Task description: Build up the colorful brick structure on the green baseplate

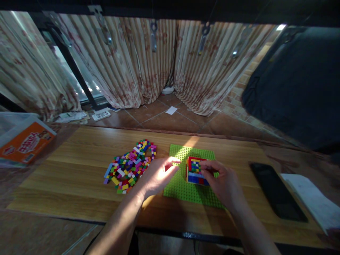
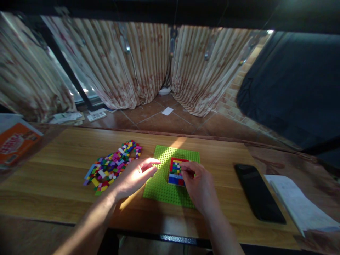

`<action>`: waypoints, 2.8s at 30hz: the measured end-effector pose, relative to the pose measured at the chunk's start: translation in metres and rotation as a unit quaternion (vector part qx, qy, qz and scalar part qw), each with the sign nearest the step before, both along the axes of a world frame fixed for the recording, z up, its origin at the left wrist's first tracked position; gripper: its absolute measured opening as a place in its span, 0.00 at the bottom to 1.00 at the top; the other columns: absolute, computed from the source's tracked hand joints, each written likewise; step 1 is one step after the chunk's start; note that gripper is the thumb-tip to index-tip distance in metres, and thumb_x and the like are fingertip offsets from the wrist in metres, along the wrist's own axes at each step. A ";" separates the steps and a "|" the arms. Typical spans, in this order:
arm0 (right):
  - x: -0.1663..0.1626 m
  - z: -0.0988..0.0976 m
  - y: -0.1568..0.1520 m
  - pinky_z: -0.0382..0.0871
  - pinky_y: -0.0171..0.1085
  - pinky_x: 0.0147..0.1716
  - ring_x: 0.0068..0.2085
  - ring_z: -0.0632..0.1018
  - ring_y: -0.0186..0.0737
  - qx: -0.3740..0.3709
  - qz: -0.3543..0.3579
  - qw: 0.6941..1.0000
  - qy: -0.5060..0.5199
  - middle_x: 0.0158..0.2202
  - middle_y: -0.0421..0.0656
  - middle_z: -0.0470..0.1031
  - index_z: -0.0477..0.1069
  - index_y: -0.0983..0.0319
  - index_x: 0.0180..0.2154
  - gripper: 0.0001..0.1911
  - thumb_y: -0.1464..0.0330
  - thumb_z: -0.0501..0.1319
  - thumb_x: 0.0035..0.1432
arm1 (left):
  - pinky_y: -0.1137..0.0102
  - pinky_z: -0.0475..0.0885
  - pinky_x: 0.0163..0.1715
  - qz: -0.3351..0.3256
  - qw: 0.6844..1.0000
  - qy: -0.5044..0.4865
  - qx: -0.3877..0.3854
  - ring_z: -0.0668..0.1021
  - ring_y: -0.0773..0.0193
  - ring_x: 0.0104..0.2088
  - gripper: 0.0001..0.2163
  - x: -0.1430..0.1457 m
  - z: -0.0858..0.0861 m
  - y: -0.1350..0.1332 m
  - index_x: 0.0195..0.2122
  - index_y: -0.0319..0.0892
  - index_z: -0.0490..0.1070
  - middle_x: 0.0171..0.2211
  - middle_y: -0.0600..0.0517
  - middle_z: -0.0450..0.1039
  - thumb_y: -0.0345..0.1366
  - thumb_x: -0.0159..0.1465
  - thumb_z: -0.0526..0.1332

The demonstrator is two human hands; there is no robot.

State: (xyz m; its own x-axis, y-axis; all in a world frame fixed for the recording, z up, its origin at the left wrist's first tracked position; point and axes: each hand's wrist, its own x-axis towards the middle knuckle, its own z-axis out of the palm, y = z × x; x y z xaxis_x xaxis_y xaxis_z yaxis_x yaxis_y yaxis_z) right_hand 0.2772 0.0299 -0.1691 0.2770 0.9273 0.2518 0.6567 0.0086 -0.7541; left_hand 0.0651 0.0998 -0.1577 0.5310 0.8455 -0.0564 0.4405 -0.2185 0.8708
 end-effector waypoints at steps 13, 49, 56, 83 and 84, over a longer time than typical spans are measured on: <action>-0.079 0.005 -0.010 0.72 0.37 0.38 0.39 0.76 0.39 0.066 0.191 0.979 -0.007 0.37 0.44 0.76 0.75 0.58 0.38 0.09 0.71 0.55 0.65 | 0.76 0.66 0.26 0.220 0.956 -0.193 0.019 0.71 0.70 0.24 0.11 -0.039 0.005 0.026 0.38 0.38 0.77 0.23 0.54 0.72 0.39 0.60 0.61; -0.106 -0.005 0.001 0.72 0.38 0.40 0.40 0.78 0.40 0.043 0.179 0.983 -0.025 0.38 0.44 0.77 0.71 0.58 0.40 0.07 0.70 0.54 0.66 | 0.75 0.67 0.27 0.209 0.965 -0.155 0.023 0.74 0.67 0.26 0.11 -0.039 0.005 0.022 0.37 0.38 0.78 0.26 0.52 0.75 0.38 0.60 0.60; -0.048 0.012 0.002 0.72 0.38 0.40 0.42 0.78 0.40 0.050 0.078 0.996 0.005 0.41 0.42 0.77 0.76 0.55 0.38 0.09 0.65 0.57 0.64 | 0.73 0.70 0.29 0.188 0.972 -0.133 0.042 0.77 0.65 0.28 0.11 -0.034 -0.005 0.023 0.40 0.39 0.77 0.29 0.51 0.78 0.39 0.61 0.60; 0.005 -0.004 -0.008 0.72 0.44 0.45 0.42 0.79 0.42 0.004 0.097 0.992 -0.085 0.39 0.41 0.78 0.78 0.55 0.35 0.08 0.65 0.59 0.62 | 0.71 0.72 0.33 0.148 0.982 -0.089 0.083 0.77 0.64 0.31 0.11 -0.024 -0.010 0.022 0.41 0.39 0.76 0.32 0.49 0.79 0.37 0.63 0.58; 0.005 -0.004 -0.007 0.72 0.44 0.45 0.42 0.79 0.43 0.006 0.096 0.992 -0.086 0.39 0.42 0.78 0.78 0.55 0.35 0.08 0.65 0.59 0.62 | 0.71 0.72 0.33 0.146 0.982 -0.086 0.085 0.78 0.64 0.31 0.11 -0.024 -0.010 0.022 0.41 0.39 0.76 0.32 0.49 0.79 0.37 0.63 0.58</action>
